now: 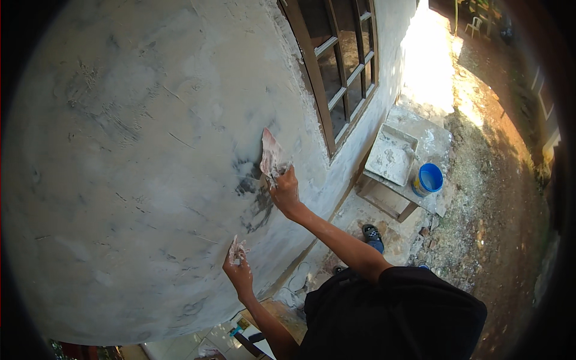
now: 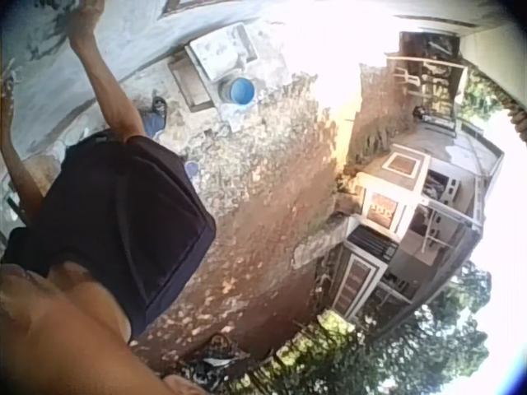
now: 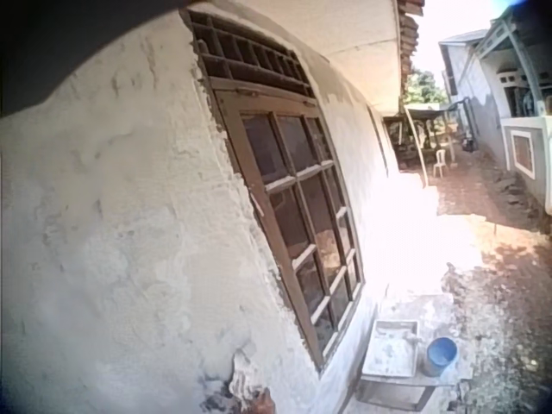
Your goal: The person applies plaster to an exterior wall using a putty knife.
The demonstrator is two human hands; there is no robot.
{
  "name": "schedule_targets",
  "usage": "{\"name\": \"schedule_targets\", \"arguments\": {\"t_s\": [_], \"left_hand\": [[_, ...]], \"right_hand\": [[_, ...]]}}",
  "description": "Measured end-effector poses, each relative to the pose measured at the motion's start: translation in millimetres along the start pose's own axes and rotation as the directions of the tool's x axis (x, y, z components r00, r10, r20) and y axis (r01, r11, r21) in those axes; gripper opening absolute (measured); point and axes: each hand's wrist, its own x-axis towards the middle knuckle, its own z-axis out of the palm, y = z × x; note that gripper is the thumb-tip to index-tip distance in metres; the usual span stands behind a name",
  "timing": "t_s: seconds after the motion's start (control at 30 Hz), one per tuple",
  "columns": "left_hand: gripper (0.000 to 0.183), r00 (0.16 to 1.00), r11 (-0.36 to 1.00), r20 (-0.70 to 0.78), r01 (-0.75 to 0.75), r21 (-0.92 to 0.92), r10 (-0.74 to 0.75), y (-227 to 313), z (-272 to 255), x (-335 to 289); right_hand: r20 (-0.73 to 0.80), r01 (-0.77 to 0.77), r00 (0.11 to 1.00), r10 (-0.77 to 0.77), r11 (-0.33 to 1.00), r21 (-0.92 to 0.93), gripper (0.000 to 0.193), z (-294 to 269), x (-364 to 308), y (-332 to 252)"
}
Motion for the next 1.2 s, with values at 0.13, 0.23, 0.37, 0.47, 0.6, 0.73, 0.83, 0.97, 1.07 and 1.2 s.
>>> {"name": "schedule_targets", "arguments": {"t_s": [0.13,0.23,0.37,0.47,0.6,0.73,0.83,0.97,1.07,1.2], "left_hand": [[0.036,1.000,1.000,0.004,-0.016,-0.016,0.016,-16,-1,0],[0.036,0.997,0.996,-0.022,-0.073,0.049,0.074,-8,-4,1],[0.036,1.000,1.000,-0.001,0.015,-0.025,-0.015,1,-6,-2],[0.036,0.999,1.000,0.020,0.027,-0.012,-0.027,-6,0,1],[0.035,0.999,0.998,0.015,-0.049,0.034,0.048,-11,2,0],[0.034,0.999,1.000,-0.037,-0.008,-0.011,0.008,-9,-3,-6],[0.036,0.998,0.999,-0.043,0.035,-0.035,-0.036,-5,-7,-14],[0.037,0.997,0.998,-0.061,0.052,-0.031,-0.053,-14,-10,-17],[0.038,0.997,1.000,-0.069,0.017,-0.022,-0.019,-21,-9,-16],[0.037,0.997,1.000,-0.076,-0.002,-0.028,0.000,-15,-5,-16]], "right_hand": [[0.273,-0.080,0.959,0.076,0.997,0.004,0.030,32,-86,-22],[0.326,0.040,0.941,-0.089,0.987,0.156,0.033,19,-108,-15],[0.197,0.034,0.979,-0.049,0.997,0.075,0.038,-46,-47,-12],[0.148,-0.001,0.989,-0.001,1.000,0.015,0.033,-28,-22,-1],[0.188,-0.081,0.980,0.069,0.995,0.053,0.027,23,-42,-24],[0.231,-0.113,0.968,0.094,0.991,0.068,0.026,42,-57,-36],[0.263,-0.122,0.960,0.097,0.989,0.080,0.026,39,-62,-38],[0.233,-0.034,0.972,-0.023,0.971,0.237,0.027,38,-65,-47],[0.367,-0.027,0.928,-0.065,0.970,0.240,0.024,37,-78,-42],[0.511,0.007,0.848,-0.143,0.966,0.258,0.014,25,-95,-39]]}}
